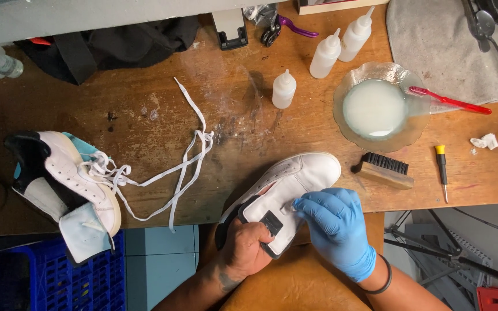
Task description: Cleaning and applying treatment to the edges of a white sneaker at a repair bench.
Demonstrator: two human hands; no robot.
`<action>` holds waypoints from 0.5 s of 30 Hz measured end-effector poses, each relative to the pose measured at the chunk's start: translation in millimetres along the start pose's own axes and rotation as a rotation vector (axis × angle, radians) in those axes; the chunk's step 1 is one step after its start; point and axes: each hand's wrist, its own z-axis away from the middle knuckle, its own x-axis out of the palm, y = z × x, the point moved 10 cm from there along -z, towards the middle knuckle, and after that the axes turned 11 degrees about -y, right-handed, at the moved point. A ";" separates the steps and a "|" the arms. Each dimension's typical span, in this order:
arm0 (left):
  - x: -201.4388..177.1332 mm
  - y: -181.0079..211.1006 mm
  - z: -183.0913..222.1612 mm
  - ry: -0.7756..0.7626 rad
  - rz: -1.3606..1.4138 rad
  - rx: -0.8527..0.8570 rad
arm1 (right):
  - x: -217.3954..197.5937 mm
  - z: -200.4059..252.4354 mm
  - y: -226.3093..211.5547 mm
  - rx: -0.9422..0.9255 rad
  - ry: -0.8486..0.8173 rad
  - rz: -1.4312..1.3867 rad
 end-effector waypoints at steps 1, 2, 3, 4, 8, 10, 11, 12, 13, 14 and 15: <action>-2.2 0.6 0.4 0.033 -0.004 0.003 | -4.7 -4.1 4.1 0.034 0.030 -0.048; -4.5 1.1 2.0 0.069 -0.007 0.006 | -8.9 -7.6 7.9 0.068 0.058 -0.098; -5.3 0.9 3.1 0.069 -0.006 0.008 | -9.4 -8.9 2.8 0.066 0.057 -0.098; -2.0 1.1 1.8 0.026 -0.028 0.000 | -5.6 -12.8 -9.6 -0.016 0.010 -0.103; 4.8 -0.4 0.9 -0.060 -0.060 -0.031 | 13.6 -2.4 -11.8 -0.095 -0.074 0.036; 1.5 -1.5 3.1 -0.003 -0.039 -0.026 | 11.9 -6.8 -1.1 -0.052 -0.035 0.026; -2.4 -2.0 4.6 0.053 -0.021 -0.022 | 8.5 -8.7 6.6 -0.010 0.006 0.015; -2.1 -0.5 3.1 0.049 -0.022 -0.021 | 7.3 -6.7 0.7 -0.012 0.008 0.018; 4.9 0.8 0.1 -0.023 -0.023 -0.019 | 9.4 -5.0 -8.3 -0.064 -0.025 -0.061; 11.5 1.1 0.1 -0.090 -0.023 -0.021 | 11.7 -0.9 -19.1 -0.109 -0.060 -0.143; 11.6 0.1 1.4 -0.089 -0.022 -0.025 | 11.3 -3.1 -13.0 -0.105 -0.060 -0.143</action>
